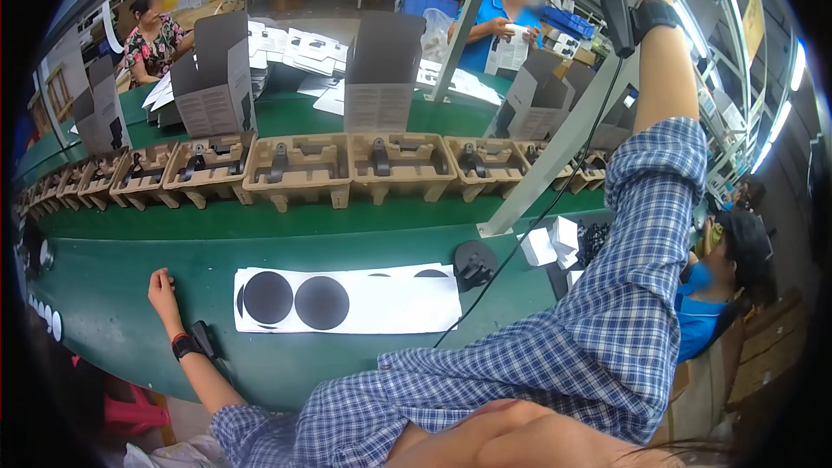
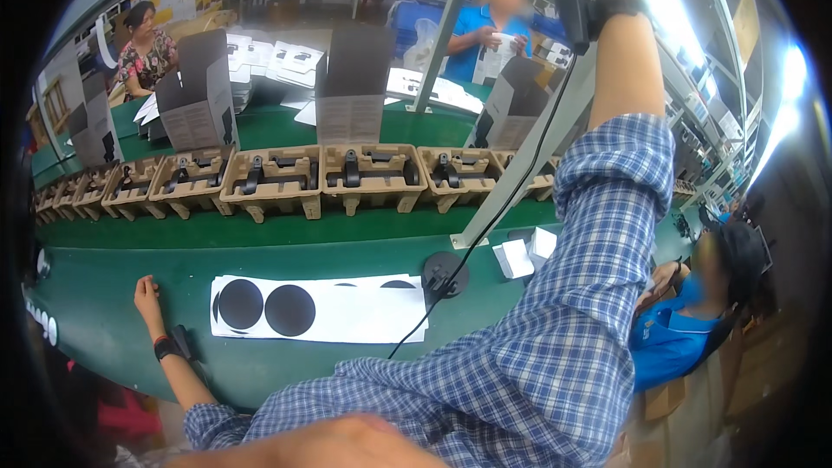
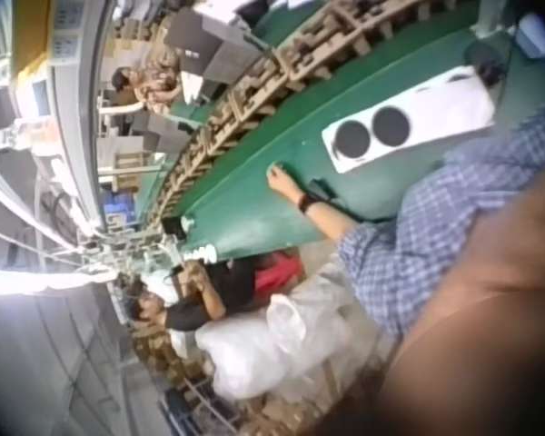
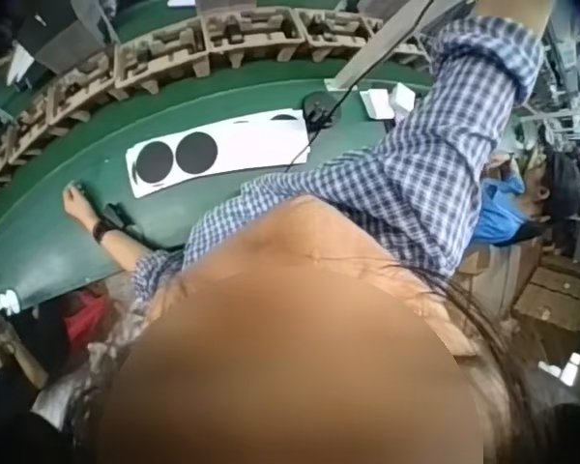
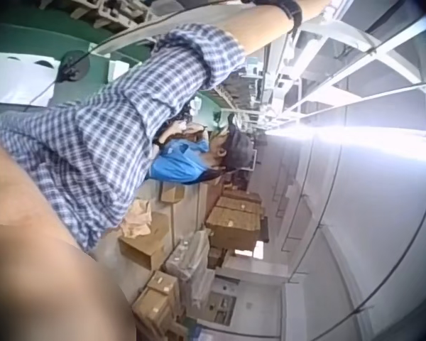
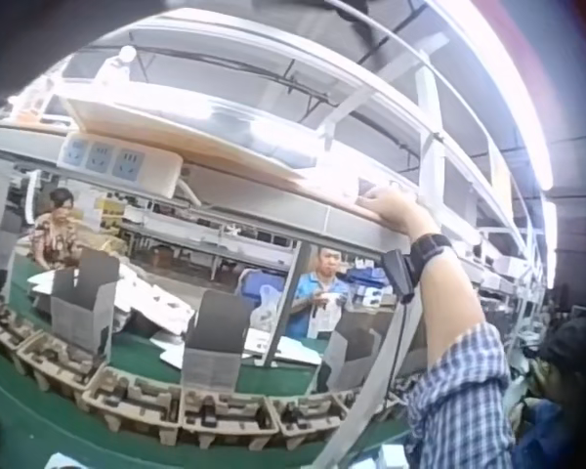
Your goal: Applying circular adhesive pads to the plastic bases of electronic components on an assembly line.
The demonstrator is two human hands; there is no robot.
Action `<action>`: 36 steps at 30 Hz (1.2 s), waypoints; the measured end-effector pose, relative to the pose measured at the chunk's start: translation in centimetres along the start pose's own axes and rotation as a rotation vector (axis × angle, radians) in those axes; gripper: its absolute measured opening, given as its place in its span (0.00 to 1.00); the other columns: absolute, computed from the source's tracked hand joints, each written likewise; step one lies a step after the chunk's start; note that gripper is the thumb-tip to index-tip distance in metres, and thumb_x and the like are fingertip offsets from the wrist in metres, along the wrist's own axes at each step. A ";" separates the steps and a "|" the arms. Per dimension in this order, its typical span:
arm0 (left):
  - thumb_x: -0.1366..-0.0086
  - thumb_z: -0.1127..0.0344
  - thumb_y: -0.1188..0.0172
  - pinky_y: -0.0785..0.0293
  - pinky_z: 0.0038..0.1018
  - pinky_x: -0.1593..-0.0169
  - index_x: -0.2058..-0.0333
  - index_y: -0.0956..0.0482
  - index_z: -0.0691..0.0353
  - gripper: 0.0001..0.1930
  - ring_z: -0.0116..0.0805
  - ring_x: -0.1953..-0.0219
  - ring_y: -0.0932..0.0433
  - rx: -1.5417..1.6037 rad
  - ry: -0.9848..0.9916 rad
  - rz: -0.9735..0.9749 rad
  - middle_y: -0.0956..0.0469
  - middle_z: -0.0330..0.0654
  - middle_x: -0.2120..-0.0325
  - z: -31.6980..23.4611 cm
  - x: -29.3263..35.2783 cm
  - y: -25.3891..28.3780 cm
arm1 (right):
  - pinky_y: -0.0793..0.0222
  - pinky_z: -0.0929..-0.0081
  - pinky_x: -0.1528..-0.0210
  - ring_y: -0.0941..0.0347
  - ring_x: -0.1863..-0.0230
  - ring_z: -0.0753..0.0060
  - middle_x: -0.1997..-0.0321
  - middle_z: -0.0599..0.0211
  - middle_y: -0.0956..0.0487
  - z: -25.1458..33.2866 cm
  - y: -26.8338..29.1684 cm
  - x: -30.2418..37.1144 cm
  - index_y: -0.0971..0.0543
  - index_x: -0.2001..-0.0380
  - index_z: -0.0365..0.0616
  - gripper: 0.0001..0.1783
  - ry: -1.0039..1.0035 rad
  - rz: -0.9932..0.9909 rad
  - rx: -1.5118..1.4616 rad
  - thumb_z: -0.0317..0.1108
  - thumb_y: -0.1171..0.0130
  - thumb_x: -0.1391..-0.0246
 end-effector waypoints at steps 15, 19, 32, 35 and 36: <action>0.36 0.62 0.52 0.35 0.18 0.74 0.66 0.23 0.63 0.12 0.20 0.77 0.31 0.055 0.012 0.007 0.27 0.35 0.79 -1.3 0.0 -1.8 | 0.31 0.64 0.61 0.25 0.62 0.55 0.62 0.52 0.22 -2.1 -1.4 -1.1 0.21 0.65 0.46 0.19 0.008 -0.056 0.057 0.45 0.44 0.59; 0.36 0.62 0.52 0.33 0.19 0.73 0.65 0.22 0.63 0.13 0.21 0.75 0.30 0.046 0.039 -0.007 0.27 0.36 0.79 -1.3 0.9 -1.9 | 0.34 0.60 0.54 0.28 0.56 0.47 0.57 0.37 0.29 -0.8 -0.9 -0.3 0.39 0.52 0.26 0.27 -0.371 -0.322 0.068 0.42 0.56 0.45; 0.37 0.62 0.52 0.33 0.19 0.74 0.67 0.22 0.63 0.12 0.21 0.77 0.29 0.079 0.030 0.025 0.26 0.36 0.80 -4.0 2.4 -3.7 | 0.37 0.61 0.50 0.31 0.52 0.46 0.57 0.46 0.26 -16.9 -6.2 -2.6 0.24 0.59 0.41 0.25 -0.263 -0.223 0.240 0.48 0.59 0.48; 0.37 0.62 0.52 0.33 0.20 0.74 0.67 0.22 0.62 0.12 0.21 0.77 0.29 0.074 0.052 0.013 0.25 0.36 0.80 -3.8 2.6 -1.8 | 0.35 0.61 0.53 0.28 0.56 0.46 0.61 0.46 0.24 -14.1 -6.4 -3.7 0.22 0.63 0.41 0.24 -0.237 -0.290 0.135 0.48 0.59 0.47; 0.37 0.62 0.52 0.34 0.19 0.74 0.67 0.22 0.62 0.12 0.21 0.77 0.30 0.090 0.048 0.009 0.26 0.36 0.80 -4.0 2.6 -1.7 | 0.35 0.63 0.52 0.28 0.56 0.47 0.60 0.48 0.23 -14.2 -6.4 -3.5 0.23 0.60 0.42 0.24 -0.333 -0.268 0.023 0.49 0.58 0.47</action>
Point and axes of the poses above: each hand's wrist, its own x-axis away from the middle knuckle, its own y-axis out of the back of the hand, z = x × y, the point moved 3 cm from there along -x, towards the middle knuckle
